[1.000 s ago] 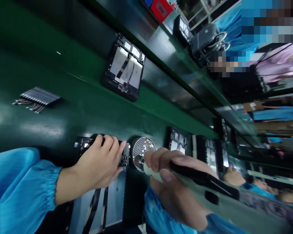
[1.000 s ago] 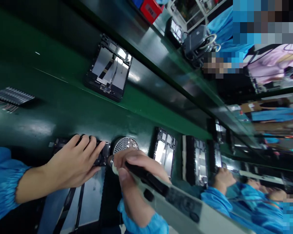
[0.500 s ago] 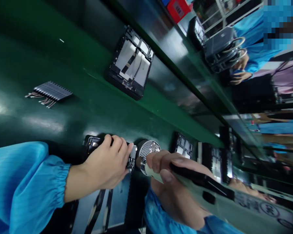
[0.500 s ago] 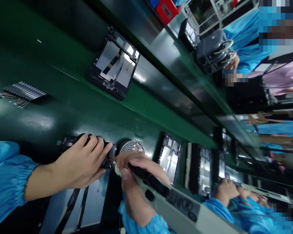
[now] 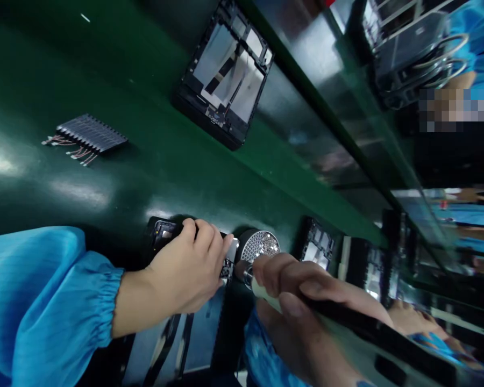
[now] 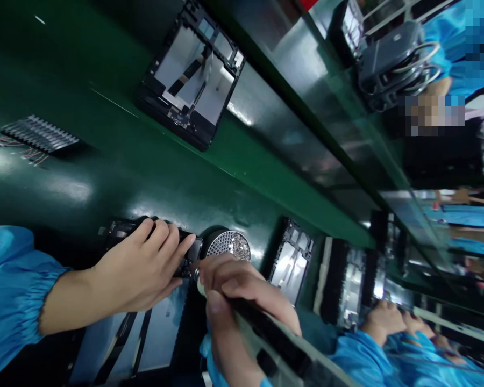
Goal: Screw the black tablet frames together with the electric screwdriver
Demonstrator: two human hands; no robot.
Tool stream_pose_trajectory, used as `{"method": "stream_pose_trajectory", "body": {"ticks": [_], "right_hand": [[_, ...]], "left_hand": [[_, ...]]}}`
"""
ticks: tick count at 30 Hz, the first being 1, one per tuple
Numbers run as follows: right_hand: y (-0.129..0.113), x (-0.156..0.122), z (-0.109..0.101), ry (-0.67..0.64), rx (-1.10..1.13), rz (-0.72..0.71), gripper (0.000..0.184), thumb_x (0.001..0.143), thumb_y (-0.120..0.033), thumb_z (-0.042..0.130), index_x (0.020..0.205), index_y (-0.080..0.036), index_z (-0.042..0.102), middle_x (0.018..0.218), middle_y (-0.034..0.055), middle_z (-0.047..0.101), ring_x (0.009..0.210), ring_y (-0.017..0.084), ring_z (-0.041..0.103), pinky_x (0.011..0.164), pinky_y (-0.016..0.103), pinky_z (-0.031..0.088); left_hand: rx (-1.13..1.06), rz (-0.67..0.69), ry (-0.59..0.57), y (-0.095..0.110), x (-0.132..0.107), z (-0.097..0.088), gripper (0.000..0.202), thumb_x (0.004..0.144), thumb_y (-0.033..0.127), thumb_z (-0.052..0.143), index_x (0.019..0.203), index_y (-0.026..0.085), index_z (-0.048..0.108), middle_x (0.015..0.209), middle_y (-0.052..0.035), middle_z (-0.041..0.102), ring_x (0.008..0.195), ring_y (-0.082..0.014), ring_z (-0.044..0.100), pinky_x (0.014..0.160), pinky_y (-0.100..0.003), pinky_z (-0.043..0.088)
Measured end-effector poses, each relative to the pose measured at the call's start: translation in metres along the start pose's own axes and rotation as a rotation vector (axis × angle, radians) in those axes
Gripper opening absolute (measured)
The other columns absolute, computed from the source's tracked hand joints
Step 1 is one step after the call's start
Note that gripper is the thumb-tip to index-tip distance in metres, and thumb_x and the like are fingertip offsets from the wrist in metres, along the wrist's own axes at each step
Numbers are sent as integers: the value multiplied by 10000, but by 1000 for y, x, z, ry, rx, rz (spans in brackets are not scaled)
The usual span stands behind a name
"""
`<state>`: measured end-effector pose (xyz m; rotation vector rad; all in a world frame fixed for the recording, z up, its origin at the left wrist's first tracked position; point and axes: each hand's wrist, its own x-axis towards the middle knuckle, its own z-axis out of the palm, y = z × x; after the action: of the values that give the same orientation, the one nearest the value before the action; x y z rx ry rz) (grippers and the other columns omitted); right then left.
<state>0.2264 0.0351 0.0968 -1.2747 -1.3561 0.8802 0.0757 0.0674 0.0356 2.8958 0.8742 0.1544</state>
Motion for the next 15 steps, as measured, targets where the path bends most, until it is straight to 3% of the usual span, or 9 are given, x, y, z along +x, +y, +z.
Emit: {"method": "stream_pose_trajectory", "body": {"ticks": [2, 8, 15], "right_hand": [[1, 1, 0, -27, 13, 30, 279, 840, -43, 626, 986, -269, 695, 660, -30, 532, 622, 141, 540, 556, 342, 501], [8, -2, 2, 68, 55, -40, 293, 841, -34, 599, 1016, -251, 688, 686, -29, 518, 637, 138, 529, 575, 341, 493], [13, 2, -1, 4, 94, -59, 289, 820, -48, 639, 1024, -247, 689, 696, -27, 570, 641, 151, 552, 575, 357, 501]], "left_hand": [[6, 4, -2, 0, 0, 0, 638, 1010, 479, 414, 1467, 42, 501, 1188, -237, 677, 1044, -385, 617, 841, -510, 488], [22, 22, 2, -2, -1, -2, 634, 1007, 458, 418, 1468, 30, 497, 1175, -238, 679, 1030, -384, 623, 829, -503, 503], [7, 5, 9, -3, -2, -1, 641, 1016, 473, 383, 1453, 20, 507, 1167, -251, 668, 1021, -386, 634, 823, -495, 494]]}}
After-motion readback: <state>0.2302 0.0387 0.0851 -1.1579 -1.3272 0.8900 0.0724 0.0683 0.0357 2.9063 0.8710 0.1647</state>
